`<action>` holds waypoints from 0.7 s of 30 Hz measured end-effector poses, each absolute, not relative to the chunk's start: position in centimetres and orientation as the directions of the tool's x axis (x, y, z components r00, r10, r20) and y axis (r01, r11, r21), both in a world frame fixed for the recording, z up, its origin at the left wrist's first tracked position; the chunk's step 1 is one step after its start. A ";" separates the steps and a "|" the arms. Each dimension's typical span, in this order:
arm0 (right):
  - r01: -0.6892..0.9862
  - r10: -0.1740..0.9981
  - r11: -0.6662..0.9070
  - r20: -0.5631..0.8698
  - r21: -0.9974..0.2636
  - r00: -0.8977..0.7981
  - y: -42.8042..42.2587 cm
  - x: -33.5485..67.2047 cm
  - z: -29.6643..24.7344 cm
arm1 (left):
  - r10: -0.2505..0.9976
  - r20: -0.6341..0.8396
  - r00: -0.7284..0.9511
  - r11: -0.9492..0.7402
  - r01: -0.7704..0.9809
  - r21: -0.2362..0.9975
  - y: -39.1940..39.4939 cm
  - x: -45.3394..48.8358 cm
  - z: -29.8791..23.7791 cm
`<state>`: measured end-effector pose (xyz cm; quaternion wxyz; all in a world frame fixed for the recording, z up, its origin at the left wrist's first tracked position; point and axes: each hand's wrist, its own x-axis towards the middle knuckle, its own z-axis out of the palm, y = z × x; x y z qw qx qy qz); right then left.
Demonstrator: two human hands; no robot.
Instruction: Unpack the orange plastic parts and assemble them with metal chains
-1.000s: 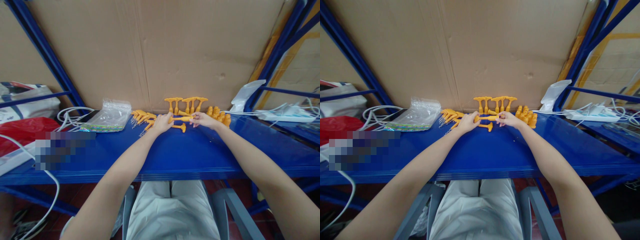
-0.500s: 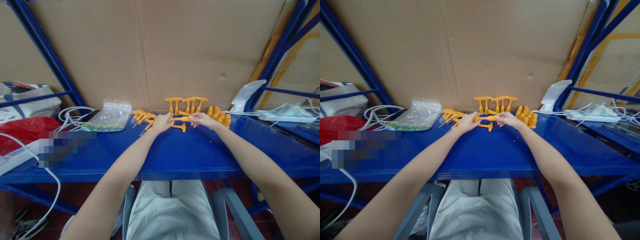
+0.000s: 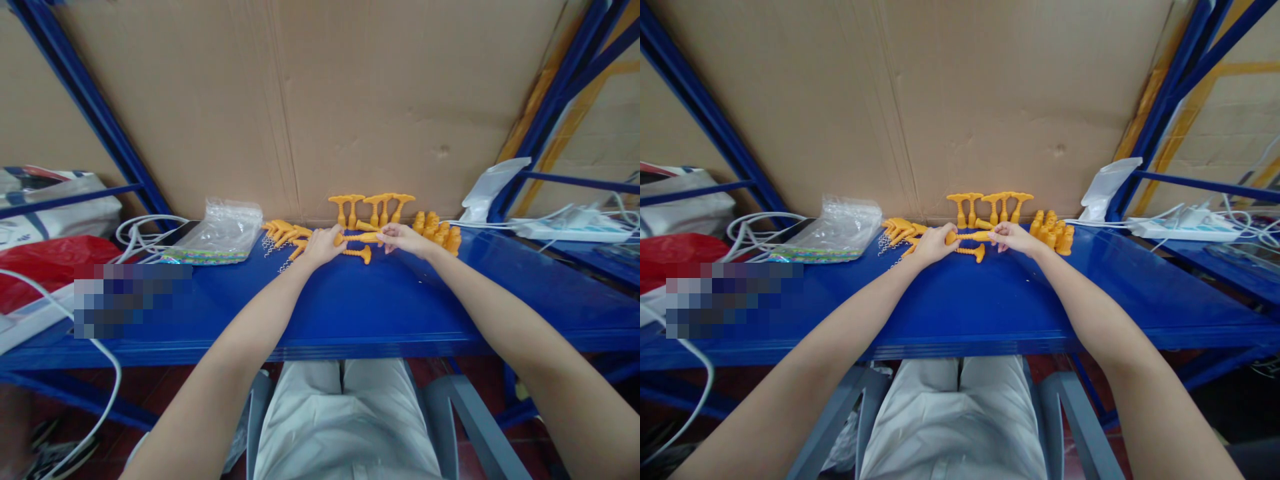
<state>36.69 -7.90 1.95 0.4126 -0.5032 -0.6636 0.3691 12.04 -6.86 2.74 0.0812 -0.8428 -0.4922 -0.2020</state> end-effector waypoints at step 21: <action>0.373 0.997 0.020 -0.011 -0.928 -0.080 -8.9 35.8 3.0 | 0.796 0.449 0.406 -0.490 0.867 0.085 -6.7 12.2 2.5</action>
